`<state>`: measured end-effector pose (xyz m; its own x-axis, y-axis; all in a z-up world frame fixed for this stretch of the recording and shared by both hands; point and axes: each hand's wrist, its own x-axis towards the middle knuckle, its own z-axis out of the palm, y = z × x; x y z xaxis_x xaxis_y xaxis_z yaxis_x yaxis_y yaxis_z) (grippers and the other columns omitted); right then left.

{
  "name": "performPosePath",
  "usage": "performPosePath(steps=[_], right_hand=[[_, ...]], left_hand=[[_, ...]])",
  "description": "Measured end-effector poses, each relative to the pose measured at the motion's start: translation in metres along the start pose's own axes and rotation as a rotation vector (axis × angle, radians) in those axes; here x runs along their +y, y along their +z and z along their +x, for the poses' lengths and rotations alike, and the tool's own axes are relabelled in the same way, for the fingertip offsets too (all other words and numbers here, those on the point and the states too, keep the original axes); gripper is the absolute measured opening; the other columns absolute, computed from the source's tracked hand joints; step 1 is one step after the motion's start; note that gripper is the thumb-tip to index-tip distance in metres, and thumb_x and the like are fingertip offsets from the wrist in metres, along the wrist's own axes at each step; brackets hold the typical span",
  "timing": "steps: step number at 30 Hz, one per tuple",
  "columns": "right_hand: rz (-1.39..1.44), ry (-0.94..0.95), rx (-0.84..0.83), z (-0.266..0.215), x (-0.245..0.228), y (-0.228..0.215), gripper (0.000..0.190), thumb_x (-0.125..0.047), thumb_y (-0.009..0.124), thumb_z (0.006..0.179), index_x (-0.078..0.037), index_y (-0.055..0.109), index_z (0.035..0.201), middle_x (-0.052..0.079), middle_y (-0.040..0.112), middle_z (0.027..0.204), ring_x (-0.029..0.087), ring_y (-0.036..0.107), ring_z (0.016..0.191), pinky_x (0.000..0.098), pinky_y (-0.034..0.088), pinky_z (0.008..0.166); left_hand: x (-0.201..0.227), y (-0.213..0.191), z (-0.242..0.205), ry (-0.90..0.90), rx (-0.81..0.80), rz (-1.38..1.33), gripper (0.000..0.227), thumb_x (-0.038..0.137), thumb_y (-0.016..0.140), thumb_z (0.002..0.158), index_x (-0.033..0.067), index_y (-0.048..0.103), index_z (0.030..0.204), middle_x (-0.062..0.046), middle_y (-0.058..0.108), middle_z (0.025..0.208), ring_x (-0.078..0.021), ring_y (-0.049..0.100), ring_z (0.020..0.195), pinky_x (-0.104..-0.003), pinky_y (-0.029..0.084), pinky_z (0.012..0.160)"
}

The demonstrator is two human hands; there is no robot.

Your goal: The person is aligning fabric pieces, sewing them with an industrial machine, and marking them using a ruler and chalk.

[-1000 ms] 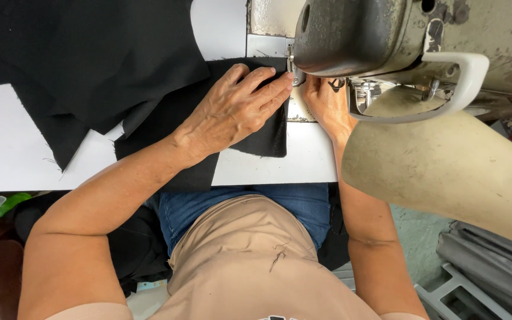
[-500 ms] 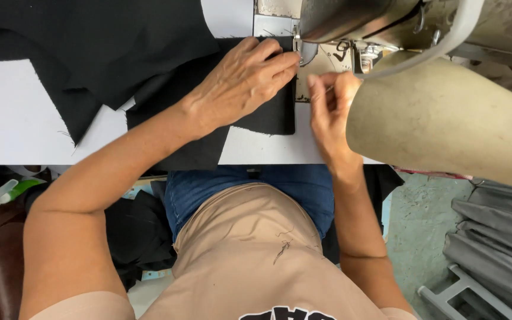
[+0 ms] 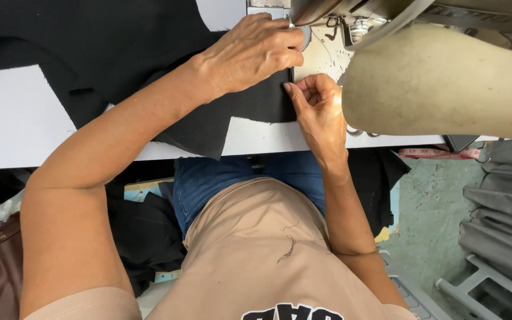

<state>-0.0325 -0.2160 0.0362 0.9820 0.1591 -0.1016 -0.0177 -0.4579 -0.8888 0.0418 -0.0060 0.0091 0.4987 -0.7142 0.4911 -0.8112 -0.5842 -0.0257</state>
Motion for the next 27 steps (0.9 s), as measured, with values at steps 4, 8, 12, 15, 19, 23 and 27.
performPosePath(steps=[4, 8, 12, 15, 19, 23, 27], right_hand=[[-0.002, -0.039, 0.006, -0.002, 0.0, 0.0, 0.021, -0.016, 0.076, 0.105, -0.01, 0.062, 0.091, -0.001, 0.059, 0.086, 0.008, 0.052, 0.075, 0.0241, 0.05, 0.069], [0.101, 0.053, 0.056, -0.006, 0.004, -0.001, 0.021, -0.027, 0.069, 0.111, -0.016, 0.057, 0.097, -0.008, 0.055, 0.085, 0.002, 0.049, 0.073, 0.0205, 0.047, 0.07], [0.256, 0.06, 0.05, -0.004, 0.012, -0.001, 0.021, -0.035, 0.061, 0.112, -0.017, 0.057, 0.102, -0.003, 0.059, 0.088, 0.004, 0.049, 0.063, 0.021, 0.047, 0.053], [0.023, 0.09, 0.091, -0.004, 0.002, 0.002, 0.019, -0.033, 0.07, 0.109, -0.016, 0.065, 0.102, -0.009, 0.06, 0.095, 0.002, 0.048, 0.073, 0.0197, 0.047, 0.071], [0.002, 0.005, 0.066, 0.002, 0.003, 0.006, 0.024, -0.028, 0.072, 0.109, -0.011, 0.069, 0.093, -0.007, 0.061, 0.081, 0.002, 0.045, 0.065, 0.0218, 0.043, 0.059], [0.018, 0.057, 0.063, 0.002, 0.0, 0.006, 0.023, -0.026, 0.07, 0.109, -0.011, 0.069, 0.092, -0.008, 0.063, 0.078, 0.0, 0.05, 0.064, 0.0204, 0.045, 0.058], [0.002, 0.049, 0.081, 0.001, 0.002, 0.007, 0.021, -0.022, 0.07, 0.109, -0.01, 0.069, 0.091, -0.008, 0.06, 0.074, 0.0, 0.046, 0.061, 0.0212, 0.042, 0.056]], left_hand=[[-0.003, 0.006, 0.002, 0.032, -0.002, -0.074, 0.033, -0.002, 0.079, 0.099, 0.016, 0.063, 0.076, 0.001, 0.058, 0.088, -0.0186, 0.054, 0.072, -0.034, 0.039, 0.052], [-0.002, 0.009, 0.002, 0.017, 0.023, -0.097, 0.041, -0.007, 0.078, 0.095, 0.0168, 0.054, 0.072, 0.002, 0.052, 0.082, -0.0171, 0.046, 0.068, -0.033, 0.035, 0.052], [-0.001, 0.005, 0.001, -0.008, 0.041, -0.122, 0.041, -0.004, 0.077, 0.1, 0.0165, 0.055, 0.072, 0.002, 0.05, 0.081, -0.0175, 0.047, 0.069, -0.033, 0.034, 0.049], [-0.003, 0.003, 0.0, -0.025, 0.08, -0.208, 0.028, 0.002, 0.082, 0.102, 0.0161, 0.067, 0.082, 0.003, 0.061, 0.089, -0.0185, 0.056, 0.072, -0.033, 0.041, 0.051], [-0.005, 0.004, -0.002, -0.011, 0.106, -0.175, 0.025, 0.004, 0.085, 0.1, 0.0185, 0.07, 0.087, 0.005, 0.065, 0.093, -0.0162, 0.058, 0.074, -0.031, 0.043, 0.052], [-0.004, 0.005, -0.003, -0.011, 0.096, -0.141, 0.025, 0.007, 0.087, 0.101, 0.019, 0.07, 0.086, 0.005, 0.065, 0.091, -0.0158, 0.058, 0.076, -0.03, 0.043, 0.051], [-0.006, 0.004, -0.003, 0.034, 0.088, -0.097, 0.027, 0.006, 0.084, 0.102, 0.022, 0.071, 0.085, 0.006, 0.061, 0.087, -0.0151, 0.053, 0.071, -0.029, 0.038, 0.045]])
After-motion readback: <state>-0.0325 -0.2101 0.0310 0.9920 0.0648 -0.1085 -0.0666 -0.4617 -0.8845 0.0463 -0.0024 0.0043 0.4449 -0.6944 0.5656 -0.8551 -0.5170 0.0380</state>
